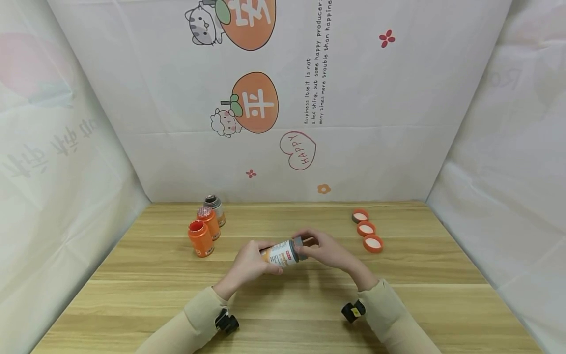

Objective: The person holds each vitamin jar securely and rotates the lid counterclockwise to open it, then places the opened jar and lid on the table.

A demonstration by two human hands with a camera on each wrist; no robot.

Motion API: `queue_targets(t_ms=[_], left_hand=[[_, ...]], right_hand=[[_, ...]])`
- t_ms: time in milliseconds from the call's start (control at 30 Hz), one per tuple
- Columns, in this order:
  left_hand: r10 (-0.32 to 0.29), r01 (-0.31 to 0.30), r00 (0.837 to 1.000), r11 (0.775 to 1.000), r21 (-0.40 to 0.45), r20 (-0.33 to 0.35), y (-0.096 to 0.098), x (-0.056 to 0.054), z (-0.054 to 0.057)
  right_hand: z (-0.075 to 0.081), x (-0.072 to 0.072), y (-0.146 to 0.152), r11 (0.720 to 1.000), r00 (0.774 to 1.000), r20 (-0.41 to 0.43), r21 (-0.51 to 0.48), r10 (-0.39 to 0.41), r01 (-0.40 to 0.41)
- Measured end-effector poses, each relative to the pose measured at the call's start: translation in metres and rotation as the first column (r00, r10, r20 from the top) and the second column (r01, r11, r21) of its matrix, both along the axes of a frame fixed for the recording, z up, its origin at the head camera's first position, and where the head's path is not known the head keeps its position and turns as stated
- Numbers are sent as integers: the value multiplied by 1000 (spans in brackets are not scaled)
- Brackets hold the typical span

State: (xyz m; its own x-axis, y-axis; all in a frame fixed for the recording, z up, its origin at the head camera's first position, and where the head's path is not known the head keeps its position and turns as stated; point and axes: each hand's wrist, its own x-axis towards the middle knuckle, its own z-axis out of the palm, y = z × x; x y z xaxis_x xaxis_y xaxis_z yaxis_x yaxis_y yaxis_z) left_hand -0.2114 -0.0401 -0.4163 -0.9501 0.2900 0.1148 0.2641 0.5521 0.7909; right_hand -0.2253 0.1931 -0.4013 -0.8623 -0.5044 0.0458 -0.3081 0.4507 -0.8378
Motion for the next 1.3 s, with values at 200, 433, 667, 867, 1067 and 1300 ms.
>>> queue_targets(t_ms=[200,433,667,867,1067,1300], left_hand=[[1,-1,1000,1000,6,5,-1,0,1],[9,-9,1000,1000,0,11,-1,0,2],[8,-8,1000,1000,-1,-2,0,0,2],[9,-9,1000,1000,1,2,0,0,2],[12,-12,1000,1000,3,10,0,0,2],[11,-11,1000,1000,-7,-6,0,1,4]], right_hand=[[0,0,2,999,998,-58,-38,36,-38],[0,1,4,989,995,-65,-120,79,-87],[-3,-1,6,972,988,-92,-184,127,-143],[-3,0,8,968,983,-113,-191,143,-163],[0,2,7,971,991,-74,-204,111,-124],[4,2,4,994,997,-79,-110,-3,-6]])
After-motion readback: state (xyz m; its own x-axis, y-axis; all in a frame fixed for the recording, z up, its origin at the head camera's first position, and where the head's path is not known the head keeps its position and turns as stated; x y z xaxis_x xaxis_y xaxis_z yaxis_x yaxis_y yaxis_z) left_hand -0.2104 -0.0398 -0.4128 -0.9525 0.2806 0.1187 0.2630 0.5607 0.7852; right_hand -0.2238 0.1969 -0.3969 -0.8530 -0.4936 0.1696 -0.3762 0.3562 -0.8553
